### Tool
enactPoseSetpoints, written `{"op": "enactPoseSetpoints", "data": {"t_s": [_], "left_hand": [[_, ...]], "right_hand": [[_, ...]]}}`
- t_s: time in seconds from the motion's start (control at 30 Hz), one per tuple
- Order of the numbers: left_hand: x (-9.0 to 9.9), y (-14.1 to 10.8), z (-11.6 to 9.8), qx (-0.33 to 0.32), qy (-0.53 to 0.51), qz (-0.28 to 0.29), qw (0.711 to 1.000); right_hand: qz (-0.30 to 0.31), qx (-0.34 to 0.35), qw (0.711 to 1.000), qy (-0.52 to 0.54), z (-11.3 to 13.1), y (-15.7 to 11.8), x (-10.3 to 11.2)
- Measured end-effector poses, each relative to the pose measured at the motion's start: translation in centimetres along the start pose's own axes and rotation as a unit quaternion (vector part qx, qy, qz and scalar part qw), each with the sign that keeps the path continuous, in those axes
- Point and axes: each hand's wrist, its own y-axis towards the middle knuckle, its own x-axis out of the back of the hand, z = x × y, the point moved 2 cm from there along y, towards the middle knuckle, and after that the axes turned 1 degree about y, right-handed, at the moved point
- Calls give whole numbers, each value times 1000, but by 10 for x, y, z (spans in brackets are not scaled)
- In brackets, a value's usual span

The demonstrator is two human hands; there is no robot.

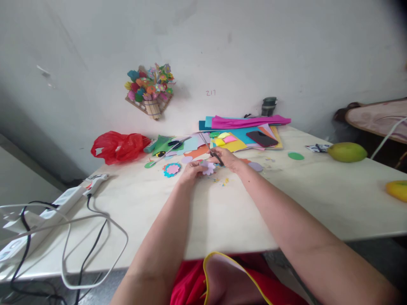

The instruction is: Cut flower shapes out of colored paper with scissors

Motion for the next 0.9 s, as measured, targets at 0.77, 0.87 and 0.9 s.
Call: {"op": "enactPoseSetpoints", "data": {"t_s": [0.77,0.87,0.9], "left_hand": [[9,2,-2,-47,-75,-96,991],[10,3,-2,-65,-90,-112,987],[11,4,-2,-71,-92,-116,986]], "right_hand": [[-6,-52,999,-11,-1,-3,-14],[25,-53,998,-9,-2,-4,-12],[36,-53,998,-6,-3,-4,-11]]}}
